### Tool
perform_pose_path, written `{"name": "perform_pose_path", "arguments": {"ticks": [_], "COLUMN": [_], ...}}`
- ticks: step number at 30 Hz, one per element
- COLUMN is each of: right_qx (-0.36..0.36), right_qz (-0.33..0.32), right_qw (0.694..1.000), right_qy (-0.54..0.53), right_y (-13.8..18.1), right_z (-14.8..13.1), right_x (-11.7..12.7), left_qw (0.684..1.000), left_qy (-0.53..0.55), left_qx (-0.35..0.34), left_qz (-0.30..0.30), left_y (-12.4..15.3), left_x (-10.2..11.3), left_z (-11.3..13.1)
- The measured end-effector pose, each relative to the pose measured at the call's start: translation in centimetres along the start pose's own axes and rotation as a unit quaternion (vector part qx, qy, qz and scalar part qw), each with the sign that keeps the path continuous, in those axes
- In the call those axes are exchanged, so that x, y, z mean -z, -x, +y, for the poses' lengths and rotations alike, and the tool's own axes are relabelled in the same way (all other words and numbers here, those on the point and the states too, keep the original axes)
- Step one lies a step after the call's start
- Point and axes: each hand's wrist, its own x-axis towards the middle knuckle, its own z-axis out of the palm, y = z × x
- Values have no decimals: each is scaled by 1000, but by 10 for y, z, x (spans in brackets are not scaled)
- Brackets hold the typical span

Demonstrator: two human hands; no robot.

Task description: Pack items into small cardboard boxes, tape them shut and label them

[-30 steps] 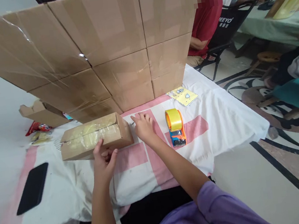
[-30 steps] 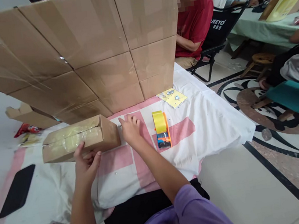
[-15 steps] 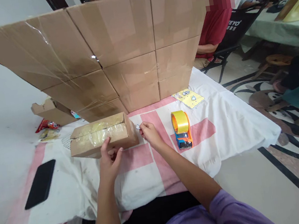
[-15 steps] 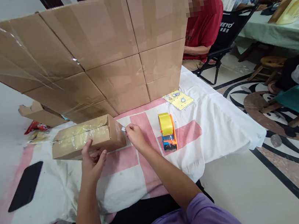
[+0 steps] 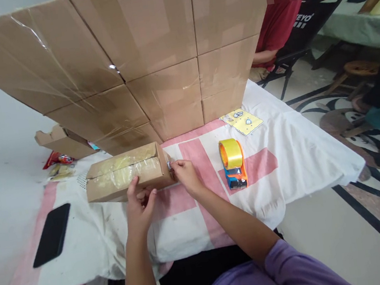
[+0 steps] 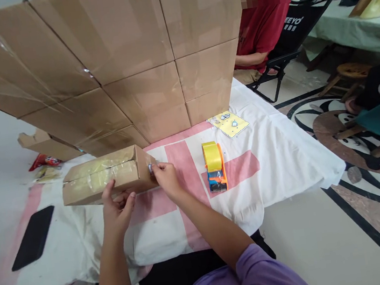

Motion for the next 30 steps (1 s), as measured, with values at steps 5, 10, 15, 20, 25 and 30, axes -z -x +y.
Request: {"name": "perform_pose_path", "arguments": {"ticks": [5, 10, 15, 20, 25, 30], "right_qx": [-15, 41, 111, 188, 208, 168], "right_qz": [-21, -32, 2, 41, -19, -26], "right_qw": [999, 991, 983, 980, 974, 978], "right_qy": [33, 121, 143, 52, 84, 118], "right_y": [-2, -7, 0, 15, 26, 25], "right_z": [2, 0, 5, 19, 26, 24], "right_x": [-4, -6, -12, -15, -10, -4], "left_qw": [1000, 998, 996, 996, 996, 996], "left_qy": [-15, -48, -74, -85, -74, -82], "left_qx": [-8, -31, -35, -33, -40, -30], "left_qz": [4, -24, -42, -23, -26, -4], "left_y": [-3, 0, 0, -7, -11, -16], "left_x": [0, 7, 13, 12, 9, 12], "left_z": [-2, -3, 0, 0, 0, 1]}}
